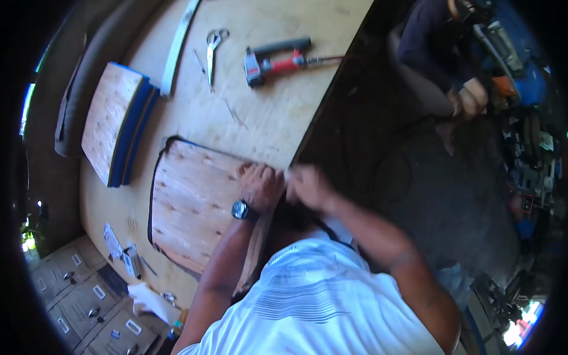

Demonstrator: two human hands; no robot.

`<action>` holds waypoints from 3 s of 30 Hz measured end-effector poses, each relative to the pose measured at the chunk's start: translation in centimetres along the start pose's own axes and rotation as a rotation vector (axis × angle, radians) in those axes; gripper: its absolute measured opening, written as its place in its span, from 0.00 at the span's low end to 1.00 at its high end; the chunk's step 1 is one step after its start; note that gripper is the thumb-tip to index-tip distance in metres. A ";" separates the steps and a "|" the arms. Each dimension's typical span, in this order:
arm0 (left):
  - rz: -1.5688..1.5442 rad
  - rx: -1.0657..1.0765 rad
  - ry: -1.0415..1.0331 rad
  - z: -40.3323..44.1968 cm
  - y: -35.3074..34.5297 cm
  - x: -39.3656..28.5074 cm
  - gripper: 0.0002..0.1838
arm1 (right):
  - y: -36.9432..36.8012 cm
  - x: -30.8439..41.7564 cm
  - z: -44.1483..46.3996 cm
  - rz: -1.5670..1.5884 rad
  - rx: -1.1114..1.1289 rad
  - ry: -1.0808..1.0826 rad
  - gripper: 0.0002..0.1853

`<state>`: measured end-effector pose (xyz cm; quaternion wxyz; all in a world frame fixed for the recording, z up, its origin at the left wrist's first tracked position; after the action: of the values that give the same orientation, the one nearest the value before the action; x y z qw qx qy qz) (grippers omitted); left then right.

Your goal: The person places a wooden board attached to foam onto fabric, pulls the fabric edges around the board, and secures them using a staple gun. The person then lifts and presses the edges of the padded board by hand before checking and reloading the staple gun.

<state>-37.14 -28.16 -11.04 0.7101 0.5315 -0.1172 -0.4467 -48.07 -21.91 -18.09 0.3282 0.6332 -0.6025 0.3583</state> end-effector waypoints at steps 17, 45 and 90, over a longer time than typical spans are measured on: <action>0.058 0.065 0.264 0.6 -0.3 4.1 0.11 | 12.9 18.0 14.2 -1.126 -0.026 0.175 0.14; -0.118 -0.005 0.241 0.8 -0.7 5.6 0.09 | 3.4 4.4 0.0 -0.641 0.258 0.520 0.23; 0.431 0.137 0.638 -12.0 2.8 2.1 0.22 | -0.2 3.0 -1.6 -0.561 0.240 0.320 0.15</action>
<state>-26.76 -21.86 -14.18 0.7513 0.6530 -0.0288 -0.0909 -47.93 -22.12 -14.69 0.4274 0.7441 -0.2995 0.4170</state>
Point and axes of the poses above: each hand's wrist, its own z-axis towards the middle knuckle, its own y-axis out of the back of the hand, x = y × z, the point moved 10 cm from there along z, towards the middle knuckle, and after that the axes turned 5 degrees about x, right-handed, at the moved point
